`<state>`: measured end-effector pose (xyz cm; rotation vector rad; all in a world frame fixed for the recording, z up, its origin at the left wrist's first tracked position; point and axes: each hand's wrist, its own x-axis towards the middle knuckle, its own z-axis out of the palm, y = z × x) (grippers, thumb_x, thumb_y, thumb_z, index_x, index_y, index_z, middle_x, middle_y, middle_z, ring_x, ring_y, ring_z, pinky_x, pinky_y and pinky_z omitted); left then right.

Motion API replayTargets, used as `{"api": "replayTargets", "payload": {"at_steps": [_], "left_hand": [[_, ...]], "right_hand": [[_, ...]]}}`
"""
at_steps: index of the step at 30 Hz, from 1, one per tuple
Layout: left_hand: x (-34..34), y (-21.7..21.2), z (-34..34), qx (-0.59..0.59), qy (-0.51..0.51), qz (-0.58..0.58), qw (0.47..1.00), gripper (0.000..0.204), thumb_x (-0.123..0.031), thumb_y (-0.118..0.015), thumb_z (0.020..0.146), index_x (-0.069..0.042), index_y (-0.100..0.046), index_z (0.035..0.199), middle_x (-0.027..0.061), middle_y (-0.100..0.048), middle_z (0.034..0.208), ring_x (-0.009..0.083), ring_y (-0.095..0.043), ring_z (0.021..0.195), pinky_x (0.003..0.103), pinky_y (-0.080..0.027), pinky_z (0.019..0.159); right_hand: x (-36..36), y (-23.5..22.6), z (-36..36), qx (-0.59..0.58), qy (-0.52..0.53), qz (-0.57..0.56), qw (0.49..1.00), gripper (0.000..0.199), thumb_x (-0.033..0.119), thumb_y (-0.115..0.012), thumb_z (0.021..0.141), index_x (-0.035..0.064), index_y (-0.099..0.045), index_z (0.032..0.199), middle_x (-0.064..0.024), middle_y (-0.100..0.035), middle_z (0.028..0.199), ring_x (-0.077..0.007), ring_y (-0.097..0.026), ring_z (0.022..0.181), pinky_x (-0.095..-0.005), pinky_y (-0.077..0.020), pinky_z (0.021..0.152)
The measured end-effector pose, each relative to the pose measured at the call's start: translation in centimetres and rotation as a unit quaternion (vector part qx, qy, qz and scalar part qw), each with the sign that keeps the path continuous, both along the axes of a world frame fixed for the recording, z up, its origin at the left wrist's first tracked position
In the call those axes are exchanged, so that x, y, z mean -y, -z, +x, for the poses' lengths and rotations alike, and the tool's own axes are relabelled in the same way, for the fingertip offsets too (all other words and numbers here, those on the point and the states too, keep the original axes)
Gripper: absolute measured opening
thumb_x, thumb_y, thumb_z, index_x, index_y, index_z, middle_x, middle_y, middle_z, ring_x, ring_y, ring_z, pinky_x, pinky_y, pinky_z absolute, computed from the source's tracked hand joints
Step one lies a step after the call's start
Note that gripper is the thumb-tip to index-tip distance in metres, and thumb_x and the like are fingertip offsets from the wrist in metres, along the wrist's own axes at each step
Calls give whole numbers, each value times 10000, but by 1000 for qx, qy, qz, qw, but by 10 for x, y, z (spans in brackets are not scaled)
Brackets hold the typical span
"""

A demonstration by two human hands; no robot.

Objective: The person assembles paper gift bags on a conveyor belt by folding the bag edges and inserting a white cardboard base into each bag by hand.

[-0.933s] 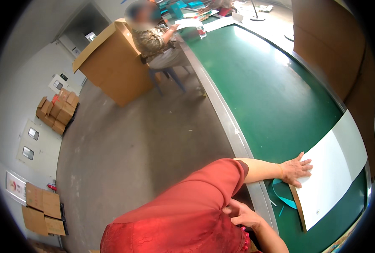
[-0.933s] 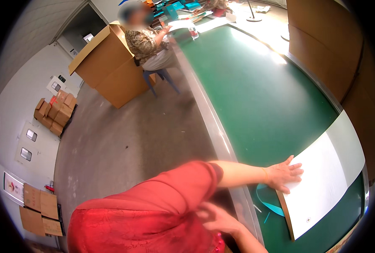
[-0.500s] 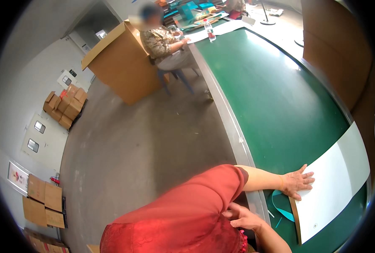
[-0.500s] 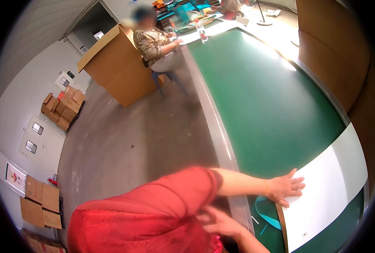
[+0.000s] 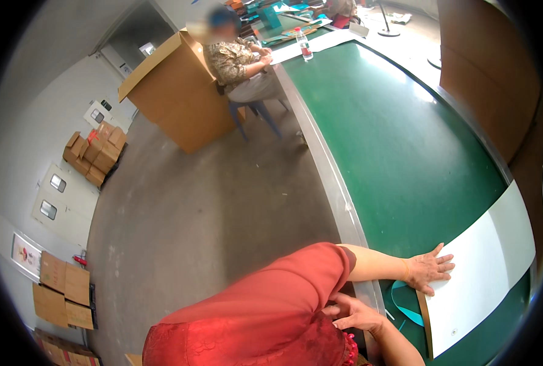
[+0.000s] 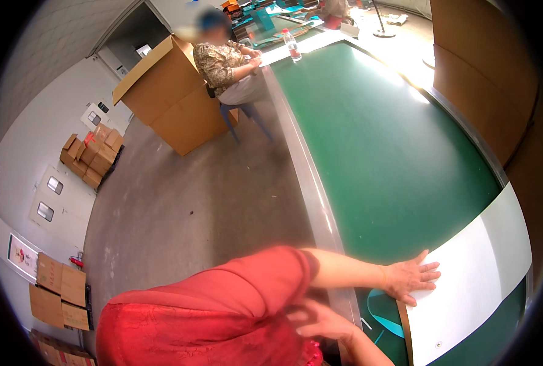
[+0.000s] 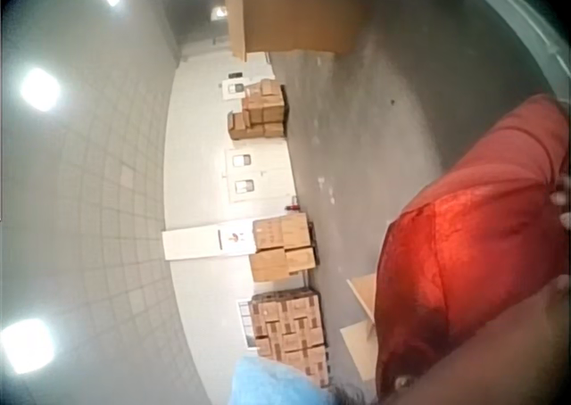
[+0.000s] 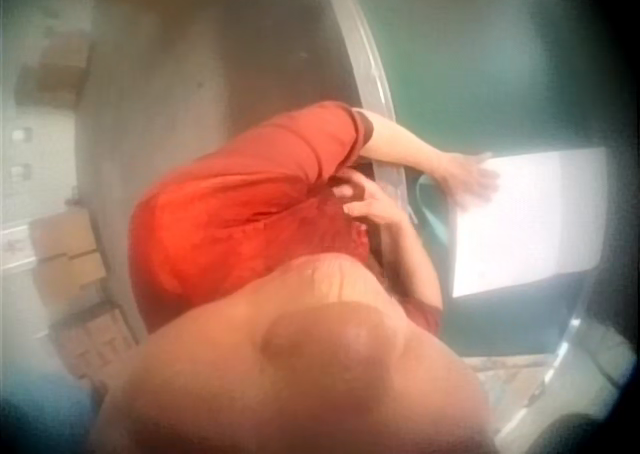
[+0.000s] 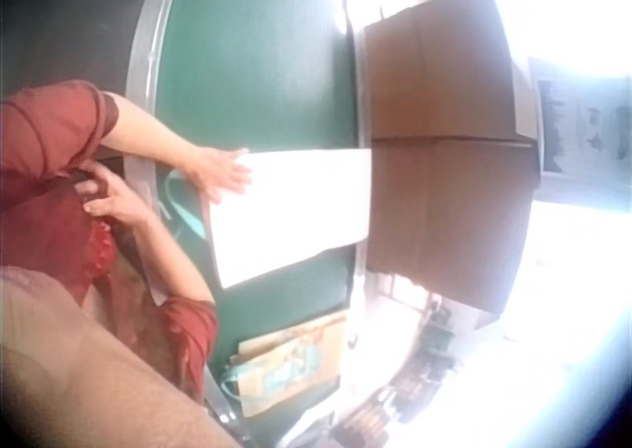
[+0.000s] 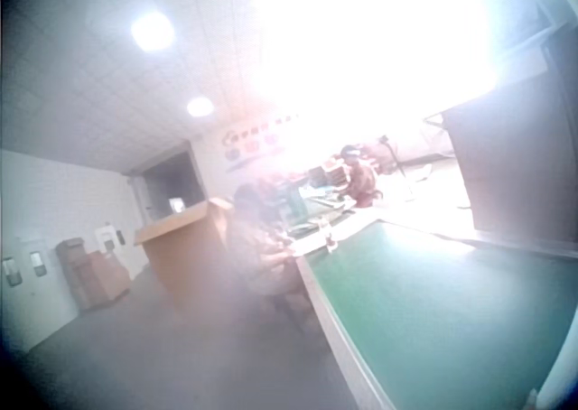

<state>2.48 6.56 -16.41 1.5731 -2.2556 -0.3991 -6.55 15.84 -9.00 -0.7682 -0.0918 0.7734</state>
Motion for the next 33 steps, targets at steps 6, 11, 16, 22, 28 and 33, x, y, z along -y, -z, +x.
{"api": "replayTargets", "payload": {"at_steps": [6,11,16,22,28,33], "left_hand": [[0,-1,0,-10,2,-4,1000,676,-516,-558,818,-98,-470,1342,151,-278,1502,316,-141,1430,619,-32,1111],[0,1,2,7,1,-7,1000,669,-516,-550,827,-103,-467,1346,150,-279,1502,310,-137,1432,615,-34,1114],[-2,-6,0,27,2,1,1000,652,-517,-537,842,-112,-462,1348,146,-281,1499,307,-147,1429,611,-44,1117],[0,10,-1,-6,-10,-43,999,642,-514,-564,801,-124,-503,1307,147,-312,1472,320,-149,1425,604,-22,1125],[-2,-6,0,15,-2,-14,1000,636,-508,-555,834,-113,-481,1327,144,-301,1481,303,-153,1425,608,-49,1117],[-2,-3,0,4,-2,-21,1000,650,-510,-568,815,-111,-487,1322,147,-309,1478,307,-163,1422,611,-54,1116]], "right_hand": [[-20,17,2,52,3,-78,996,610,-19,-638,710,4,-424,1281,-88,-545,1165,-203,-554,1071,-322,-470,862],[0,-11,-1,143,74,-204,966,490,-44,-669,724,1,-516,1187,-76,-631,1031,-154,-602,955,-306,-488,830],[21,-43,-21,96,87,-236,963,325,177,-709,842,-5,-614,1094,-50,-658,936,-118,-607,861,-269,-492,787],[3,-61,-26,76,-10,-129,989,495,313,-585,929,-15,-497,1290,-75,-613,1123,-122,-576,970,-265,-464,836],[-7,-32,-43,143,98,-170,970,556,340,-694,808,-23,-502,1183,-80,-595,1070,-133,-573,945,-281,-448,856],[0,-1,-64,-12,89,-91,992,585,312,-764,736,-16,-503,1144,-69,-605,1013,-132,-574,934,-276,-455,834]]}}
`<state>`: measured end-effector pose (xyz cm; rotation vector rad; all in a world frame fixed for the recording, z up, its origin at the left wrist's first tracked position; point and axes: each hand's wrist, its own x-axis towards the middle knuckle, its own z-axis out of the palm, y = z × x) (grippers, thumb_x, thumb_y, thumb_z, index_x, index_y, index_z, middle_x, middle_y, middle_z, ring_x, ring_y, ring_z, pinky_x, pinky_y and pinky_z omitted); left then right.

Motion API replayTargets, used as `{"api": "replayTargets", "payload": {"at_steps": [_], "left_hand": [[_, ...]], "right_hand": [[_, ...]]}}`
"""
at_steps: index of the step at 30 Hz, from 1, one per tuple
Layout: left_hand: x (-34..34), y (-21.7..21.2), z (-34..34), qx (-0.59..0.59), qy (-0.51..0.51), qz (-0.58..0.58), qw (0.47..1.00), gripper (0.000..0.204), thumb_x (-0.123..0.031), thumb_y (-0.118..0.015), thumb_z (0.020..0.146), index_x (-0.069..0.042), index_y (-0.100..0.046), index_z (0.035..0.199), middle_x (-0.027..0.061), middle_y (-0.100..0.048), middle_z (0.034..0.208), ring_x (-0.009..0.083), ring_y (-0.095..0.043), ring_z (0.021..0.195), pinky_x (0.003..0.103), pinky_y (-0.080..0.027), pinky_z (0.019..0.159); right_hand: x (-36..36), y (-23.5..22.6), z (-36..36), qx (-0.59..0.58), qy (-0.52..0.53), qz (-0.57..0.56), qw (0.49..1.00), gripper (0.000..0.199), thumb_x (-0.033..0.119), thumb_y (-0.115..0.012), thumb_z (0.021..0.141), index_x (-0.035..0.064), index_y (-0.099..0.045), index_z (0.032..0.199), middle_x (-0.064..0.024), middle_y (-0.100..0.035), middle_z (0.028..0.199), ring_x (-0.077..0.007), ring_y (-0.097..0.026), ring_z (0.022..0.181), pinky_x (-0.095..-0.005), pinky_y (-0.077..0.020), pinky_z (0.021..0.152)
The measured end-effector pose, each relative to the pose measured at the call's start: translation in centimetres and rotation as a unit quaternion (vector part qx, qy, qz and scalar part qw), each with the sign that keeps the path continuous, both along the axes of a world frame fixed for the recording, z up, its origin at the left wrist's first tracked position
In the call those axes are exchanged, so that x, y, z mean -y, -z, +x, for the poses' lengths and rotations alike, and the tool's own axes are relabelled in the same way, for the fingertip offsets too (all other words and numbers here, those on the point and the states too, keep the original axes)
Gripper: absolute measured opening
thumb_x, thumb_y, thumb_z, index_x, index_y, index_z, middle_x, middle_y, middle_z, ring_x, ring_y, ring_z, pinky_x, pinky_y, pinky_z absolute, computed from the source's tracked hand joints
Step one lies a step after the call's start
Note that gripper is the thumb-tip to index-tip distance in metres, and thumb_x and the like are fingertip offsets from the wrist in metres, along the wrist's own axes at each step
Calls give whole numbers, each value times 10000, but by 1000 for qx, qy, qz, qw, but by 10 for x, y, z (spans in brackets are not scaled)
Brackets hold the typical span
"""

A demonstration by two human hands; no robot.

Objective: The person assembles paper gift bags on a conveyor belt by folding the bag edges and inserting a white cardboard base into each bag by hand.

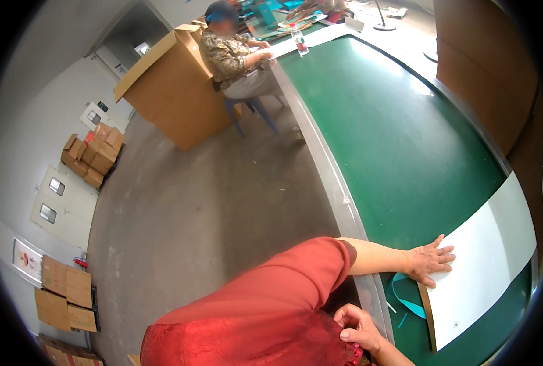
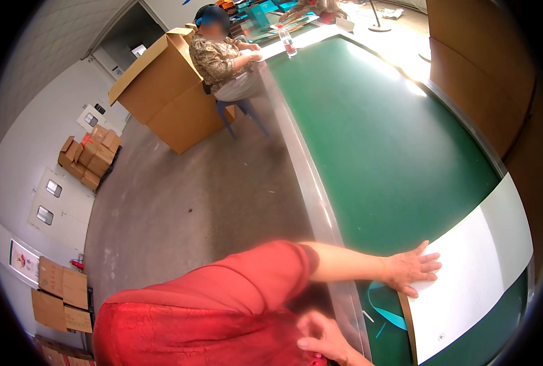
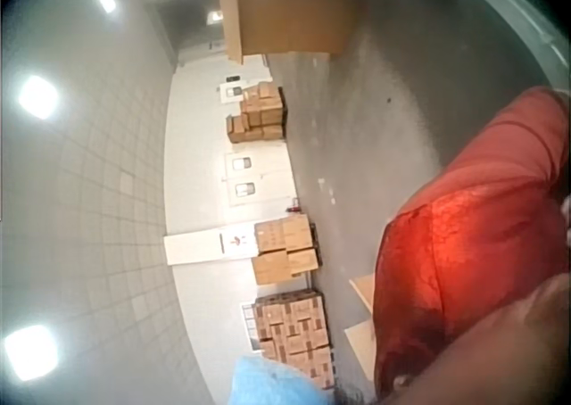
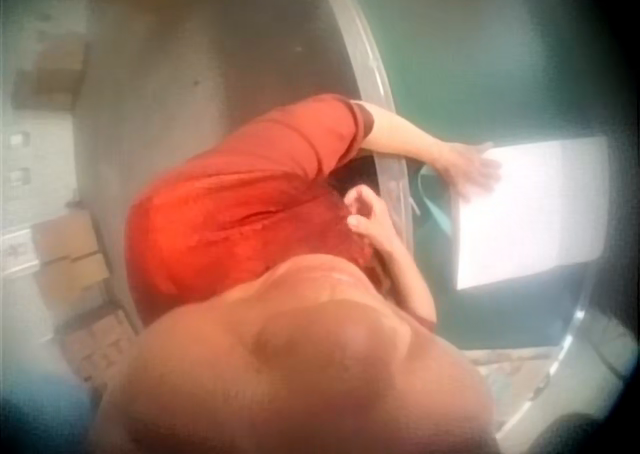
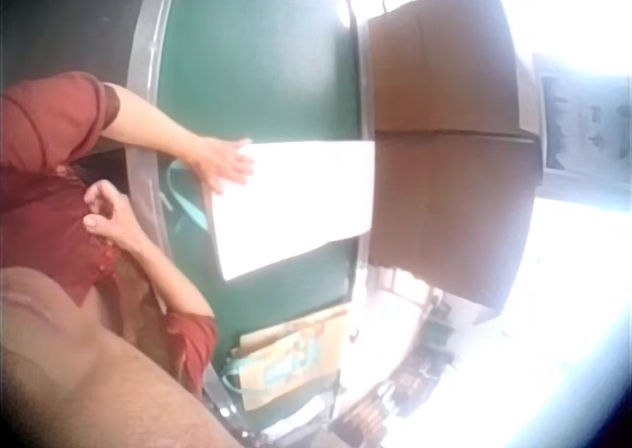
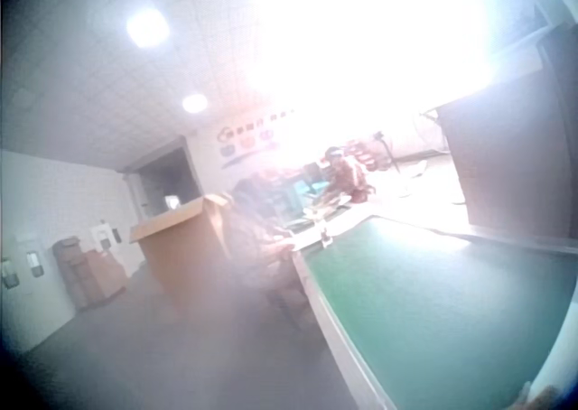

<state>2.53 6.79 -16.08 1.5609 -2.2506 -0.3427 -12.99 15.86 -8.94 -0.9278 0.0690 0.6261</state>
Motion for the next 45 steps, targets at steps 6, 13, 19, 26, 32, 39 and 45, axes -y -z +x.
{"api": "replayTargets", "payload": {"at_steps": [6,13,19,26,32,39,45], "left_hand": [[0,1,-1,0,-1,10,1000,654,-510,-565,815,-111,-486,1326,148,-297,1488,310,-162,1423,611,-54,1116],[1,2,0,-3,4,-3,1000,646,-506,-567,816,-107,-491,1318,153,-301,1485,317,-160,1422,611,-57,1115],[1,4,1,-4,-2,-2,1000,637,-500,-579,811,-101,-497,1300,159,-322,1467,323,-179,1415,615,-64,1113],[6,20,0,3,-9,-43,999,634,-524,-566,782,-131,-526,1278,148,-340,1454,332,-181,1413,619,-56,1113],[6,16,-4,18,-4,-34,999,640,-543,-528,818,-126,-506,1303,147,-326,1470,327,-181,1415,616,-64,1111],[4,12,-2,39,-7,1,999,672,-572,-483,832,-137,-477,1344,143,-303,1491,331,-162,1423,615,-33,1113],[8,-12,-17,172,-16,7,985,641,-527,-520,835,-100,-497,1313,160,-316,1476,335,-165,1418,651,-15,1095]], "right_hand": [[-18,-35,2,55,106,22,993,720,300,-733,724,-32,-438,1291,-98,-588,1070,-171,-559,1002,-307,-416,920],[-17,-21,12,107,65,48,991,715,338,-732,632,-77,-494,1163,-125,-585,1061,-194,-568,979,-297,-414,908],[-7,-1,-12,42,143,55,987,502,246,-728,678,-63,-548,1030,-125,-633,847,-163,-608,740,-257,-477,724],[53,-11,-38,171,417,-575,683,126,42,-573,842,-25,-591,946,-148,-583,948,-281,-549,966,-356,-427,864],[109,41,-72,-88,79,-886,448,573,432,-305,989,79,-315,1441,-149,-162,1546,-364,-97,1429,-522,-76,1138],[115,60,-73,-100,86,-876,464,597,433,-301,964,97,-295,1457,-155,-128,1552,-355,-55,1437,-510,-8,1143],[114,47,-71,-117,94,-864,480,601,436,-310,957,95,-303,1452,-160,-127,1551,-362,-57,1435,-509,-5,1144]]}}
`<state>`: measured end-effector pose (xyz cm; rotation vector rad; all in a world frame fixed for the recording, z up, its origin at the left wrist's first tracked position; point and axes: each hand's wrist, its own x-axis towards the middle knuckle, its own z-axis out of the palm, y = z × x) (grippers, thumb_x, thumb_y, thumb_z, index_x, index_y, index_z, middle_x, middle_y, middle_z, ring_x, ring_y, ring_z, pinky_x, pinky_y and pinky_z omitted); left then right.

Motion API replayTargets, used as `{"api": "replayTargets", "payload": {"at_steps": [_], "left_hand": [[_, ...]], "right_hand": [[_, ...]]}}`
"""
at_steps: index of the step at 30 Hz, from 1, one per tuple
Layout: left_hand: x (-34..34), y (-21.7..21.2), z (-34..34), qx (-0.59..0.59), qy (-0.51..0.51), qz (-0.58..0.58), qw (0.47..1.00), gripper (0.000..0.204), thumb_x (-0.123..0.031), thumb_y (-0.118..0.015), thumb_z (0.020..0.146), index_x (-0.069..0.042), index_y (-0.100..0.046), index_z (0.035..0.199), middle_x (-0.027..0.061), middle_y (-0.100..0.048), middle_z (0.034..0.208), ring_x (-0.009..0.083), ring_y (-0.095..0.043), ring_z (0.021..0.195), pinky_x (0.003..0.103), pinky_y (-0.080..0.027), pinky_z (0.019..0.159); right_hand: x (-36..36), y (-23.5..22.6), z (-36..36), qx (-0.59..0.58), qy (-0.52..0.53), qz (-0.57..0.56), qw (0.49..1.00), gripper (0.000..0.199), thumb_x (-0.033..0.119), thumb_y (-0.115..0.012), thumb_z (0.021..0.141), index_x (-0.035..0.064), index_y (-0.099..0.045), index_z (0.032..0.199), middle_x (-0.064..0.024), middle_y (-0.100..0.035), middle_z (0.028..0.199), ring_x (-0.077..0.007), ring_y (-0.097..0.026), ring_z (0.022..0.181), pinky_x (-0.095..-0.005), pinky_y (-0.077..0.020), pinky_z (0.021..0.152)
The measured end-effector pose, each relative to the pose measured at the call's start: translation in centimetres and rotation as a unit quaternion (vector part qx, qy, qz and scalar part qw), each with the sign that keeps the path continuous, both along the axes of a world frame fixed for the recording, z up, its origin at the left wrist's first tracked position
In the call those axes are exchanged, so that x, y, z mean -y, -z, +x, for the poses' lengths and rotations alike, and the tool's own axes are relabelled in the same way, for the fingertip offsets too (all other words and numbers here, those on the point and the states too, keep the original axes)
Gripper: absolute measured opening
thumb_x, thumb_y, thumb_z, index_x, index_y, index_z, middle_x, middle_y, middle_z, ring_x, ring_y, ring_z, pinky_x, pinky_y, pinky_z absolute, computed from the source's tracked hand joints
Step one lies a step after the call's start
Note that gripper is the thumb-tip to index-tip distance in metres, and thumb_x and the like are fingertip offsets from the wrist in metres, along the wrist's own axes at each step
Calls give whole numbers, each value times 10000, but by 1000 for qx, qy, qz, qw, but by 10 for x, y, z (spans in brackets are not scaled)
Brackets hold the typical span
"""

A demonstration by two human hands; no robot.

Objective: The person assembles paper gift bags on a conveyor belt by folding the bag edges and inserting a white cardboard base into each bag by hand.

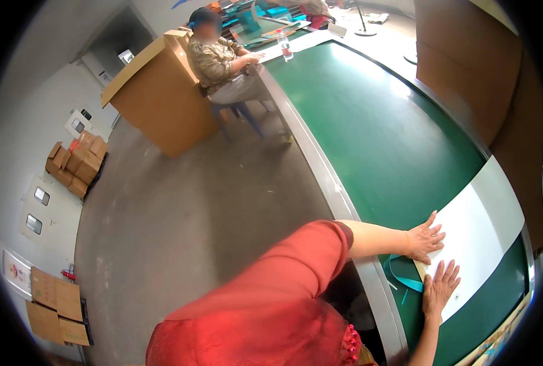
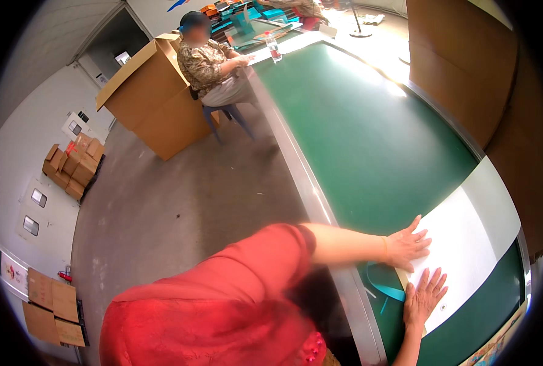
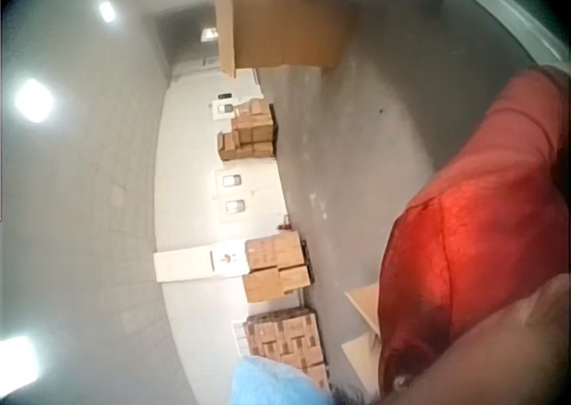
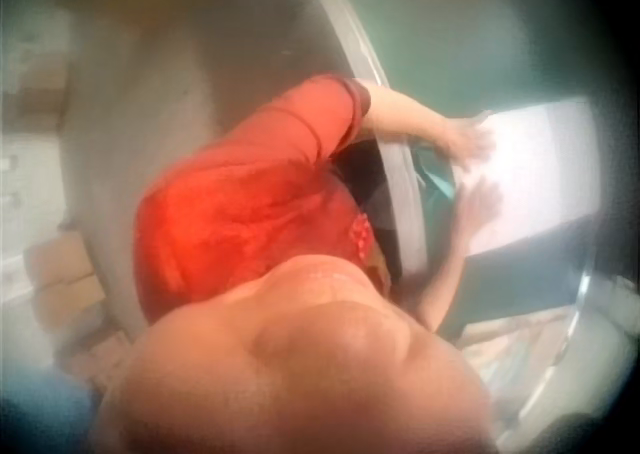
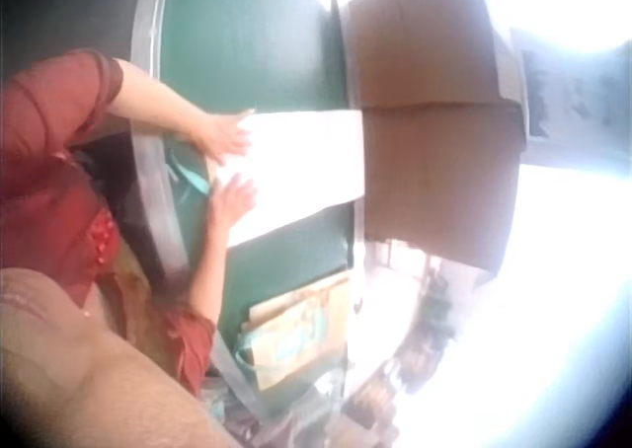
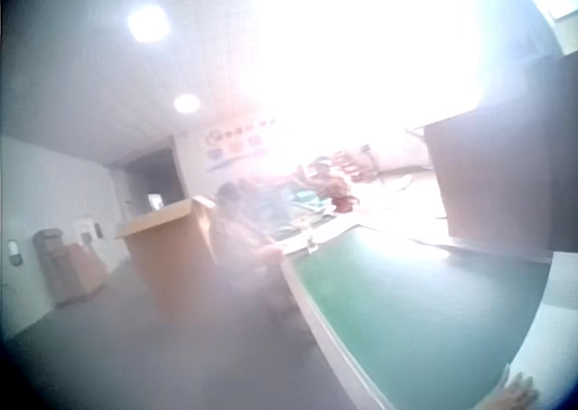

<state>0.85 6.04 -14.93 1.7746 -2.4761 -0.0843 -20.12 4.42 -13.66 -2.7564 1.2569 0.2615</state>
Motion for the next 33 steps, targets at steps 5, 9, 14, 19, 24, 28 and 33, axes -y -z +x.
{"api": "replayTargets", "payload": {"at_steps": [5,9,14,19,24,28,33], "left_hand": [[-18,-6,-38,-119,-44,-80,989,614,-497,-442,888,-113,-450,1367,164,-252,1514,349,-128,1428,655,-26,1090],[-25,11,-35,-98,-77,5,992,628,-502,-405,907,-140,-379,1420,156,-235,1523,352,-120,1431,626,-73,1098],[-24,16,-31,-131,-77,17,988,667,-539,-459,870,-127,-412,1392,159,-256,1512,356,-136,1425,618,-73,1104],[-29,6,-22,-233,-36,30,971,890,-578,-742,626,-132,-465,1346,173,-330,1463,387,-175,1404,626,-93,1095],[-35,-7,-18,-191,102,-128,968,510,-258,-747,637,-123,-609,1110,123,-553,1186,314,-437,1226,546,-298,1017],[-32,5,-10,-160,176,-134,962,54,-138,-590,738,-105,-588,781,78,-561,818,278,-558,836,383,-467,760],[-36,9,-9,-96,212,-168,958,58,-107,-514,810,-90,-549,853,85,-518,795,266,-529,800,370,-441,746]], "right_hand": [[3,12,-5,70,-15,-11,997,579,442,-304,970,110,-327,1443,-138,-187,1538,-342,-93,1433,-509,-28,1144],[4,19,-8,117,-20,-25,993,554,392,-337,966,79,-356,1424,-152,-238,1517,-345,-130,1424,-503,-45,1144],[9,24,-15,188,-24,2,982,519,294,-423,936,38,-395,1386,-163,-316,1479,-341,-186,1410,-493,-86,1145],[10,34,-48,159,10,-48,986,509,285,-456,927,31,-417,1368,-173,-347,1459,-368,-218,1395,-508,-124,1133],[11,47,-58,167,18,-101,981,503,307,-455,930,34,-441,1352,-172,-345,1465,-376,-231,1389,-518,-136,1126],[19,54,-56,207,-27,-158,965,503,321,-486,924,2,-456,1312,-208,-402,1406,-390,-320,1329,-514,-207,1097],[-2,17,-63,328,-36,-112,937,583,421,-599,852,-7,-516,1239,-213,-491,1319,-399,-376,1287,-524,-235,1085]]}}
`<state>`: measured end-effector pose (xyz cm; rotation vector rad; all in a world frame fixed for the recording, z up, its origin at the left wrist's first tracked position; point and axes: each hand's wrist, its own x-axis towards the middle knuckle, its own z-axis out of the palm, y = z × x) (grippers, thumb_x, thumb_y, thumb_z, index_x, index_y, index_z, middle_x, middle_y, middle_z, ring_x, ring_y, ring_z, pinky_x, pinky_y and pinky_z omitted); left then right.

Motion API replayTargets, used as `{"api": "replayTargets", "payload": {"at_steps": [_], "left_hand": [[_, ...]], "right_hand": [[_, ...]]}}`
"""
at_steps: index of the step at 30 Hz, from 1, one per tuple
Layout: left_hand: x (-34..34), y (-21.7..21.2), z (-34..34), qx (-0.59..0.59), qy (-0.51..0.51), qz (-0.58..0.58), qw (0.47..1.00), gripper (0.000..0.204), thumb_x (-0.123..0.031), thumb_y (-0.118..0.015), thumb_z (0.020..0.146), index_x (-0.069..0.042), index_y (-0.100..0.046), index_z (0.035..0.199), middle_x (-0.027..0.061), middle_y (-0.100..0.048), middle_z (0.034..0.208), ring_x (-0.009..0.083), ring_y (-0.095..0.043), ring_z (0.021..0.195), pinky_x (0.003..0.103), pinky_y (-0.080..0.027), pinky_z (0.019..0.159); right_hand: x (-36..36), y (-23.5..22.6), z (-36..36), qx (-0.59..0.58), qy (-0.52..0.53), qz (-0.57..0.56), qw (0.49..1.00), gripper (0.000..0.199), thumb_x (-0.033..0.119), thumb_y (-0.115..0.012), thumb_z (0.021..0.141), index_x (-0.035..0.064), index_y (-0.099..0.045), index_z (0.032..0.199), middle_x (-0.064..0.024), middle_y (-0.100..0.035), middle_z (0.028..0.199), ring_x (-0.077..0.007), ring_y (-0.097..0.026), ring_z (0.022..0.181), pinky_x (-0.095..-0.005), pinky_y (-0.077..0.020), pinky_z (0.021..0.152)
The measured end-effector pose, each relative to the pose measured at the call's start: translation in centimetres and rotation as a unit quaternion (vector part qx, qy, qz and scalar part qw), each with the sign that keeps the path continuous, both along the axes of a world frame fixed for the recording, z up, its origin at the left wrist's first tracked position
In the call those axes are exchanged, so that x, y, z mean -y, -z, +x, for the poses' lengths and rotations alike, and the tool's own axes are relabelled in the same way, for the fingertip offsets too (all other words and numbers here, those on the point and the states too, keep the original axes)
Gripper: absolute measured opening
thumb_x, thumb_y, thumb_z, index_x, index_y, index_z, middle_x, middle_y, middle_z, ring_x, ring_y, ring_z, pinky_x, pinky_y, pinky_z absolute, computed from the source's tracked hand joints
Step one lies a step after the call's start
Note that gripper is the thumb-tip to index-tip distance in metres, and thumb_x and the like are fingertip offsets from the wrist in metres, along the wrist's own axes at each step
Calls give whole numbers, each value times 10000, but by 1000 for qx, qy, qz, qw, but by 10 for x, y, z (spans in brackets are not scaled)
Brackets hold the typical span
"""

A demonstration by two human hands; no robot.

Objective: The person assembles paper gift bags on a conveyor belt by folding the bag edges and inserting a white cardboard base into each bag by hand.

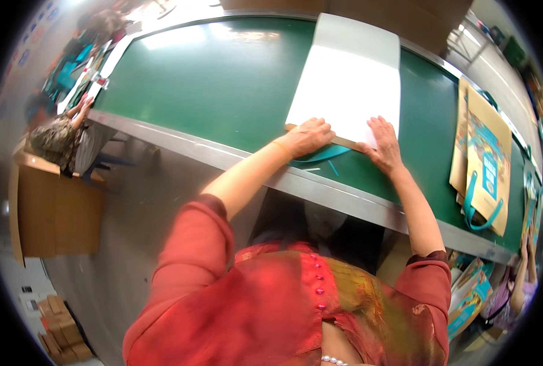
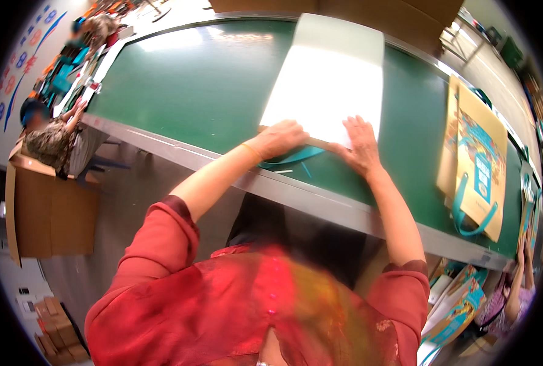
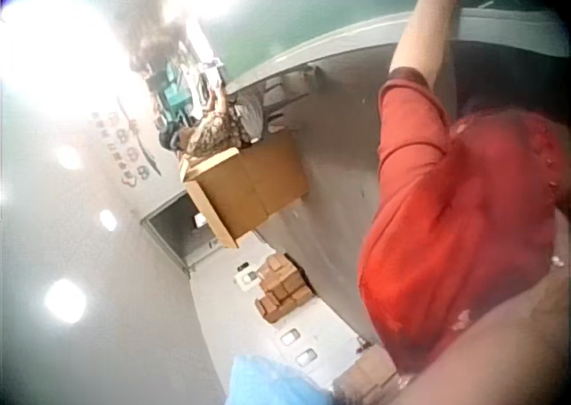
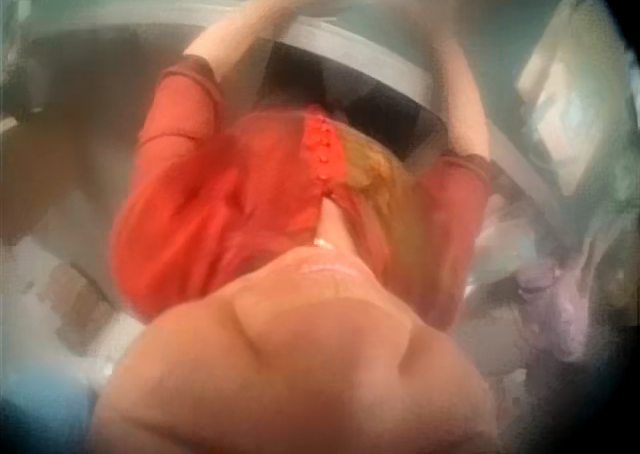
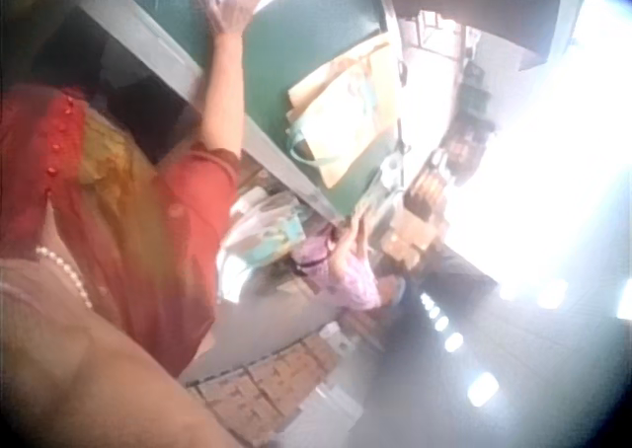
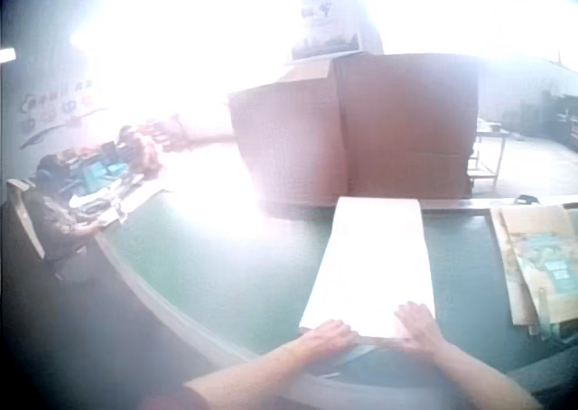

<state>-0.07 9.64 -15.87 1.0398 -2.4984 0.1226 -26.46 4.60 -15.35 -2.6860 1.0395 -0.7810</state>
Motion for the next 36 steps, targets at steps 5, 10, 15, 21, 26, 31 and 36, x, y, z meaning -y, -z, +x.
{"api": "replayTargets", "payload": {"at_steps": [5,10,15,21,26,31,36], "left_hand": [[-13,-22,-6,-72,-14,99,992,63,-78,-495,817,-65,-557,817,107,-514,793,301,-518,801,393,-427,728],[-33,-62,-14,-134,6,96,986,35,-48,-538,782,-72,-563,785,114,-494,742,306,-518,719,393,-434,635],[-61,-59,-10,-124,-43,57,990,131,-101,-608,777,-97,-610,908,75,-540,837,262,-543,813,367,-447,714],[-55,-42,-4,-63,-101,11,993,300,-130,-669,759,-92,-591,1046,82,-568,957,264,-556,908,381,-439,803],[-28,-47,-7,-44,-116,49,991,384,-135,-683,746,-89,-576,1112,111,-576,1072,291,-563,960,398,-446,826],[0,-31,15,68,-108,-16,992,411,-85,-651,778,-100,-580,1183,123,-594,1094,308,-587,953,398,-480,810],[34,-27,-9,91,-12,-57,994,352,-78,-519,851,-49,-528,1201,90,-531,878,269,-509,788,393,-416,677]], "right_hand": [[-37,-23,-10,-119,-21,-2,993,648,368,-707,780,-7,-488,1261,-207,-488,1319,-381,-418,1261,-442,-345,1057],[-52,-37,-17,-74,-42,-130,988,218,49,-598,783,0,-572,994,-155,-595,1075,-314,-567,1030,-389,-470,819],[-67,-40,-16,-45,-56,-118,990,97,30,-593,766,25,-583,863,-111,-602,914,-258,-579,863,-354,-479,701],[-55,-24,0,-15,-54,-99,993,113,48,-606,769,38,-588,881,-85,-586,739,-238,-571,716,-349,-480,619],[-43,-22,-5,31,-50,-148,987,164,66,-603,787,64,-619,950,-66,-596,710,-233,-600,624,-346,-497,549],[-23,-26,13,66,-77,-142,985,210,100,-529,810,100,-619,1000,-125,-590,745,-308,-641,635,-399,-544,541],[-11,-19,1,-37,39,-345,937,98,153,-557,709,67,-527,746,-90,-499,751,-237,-522,752,-404,-438,651]]}}
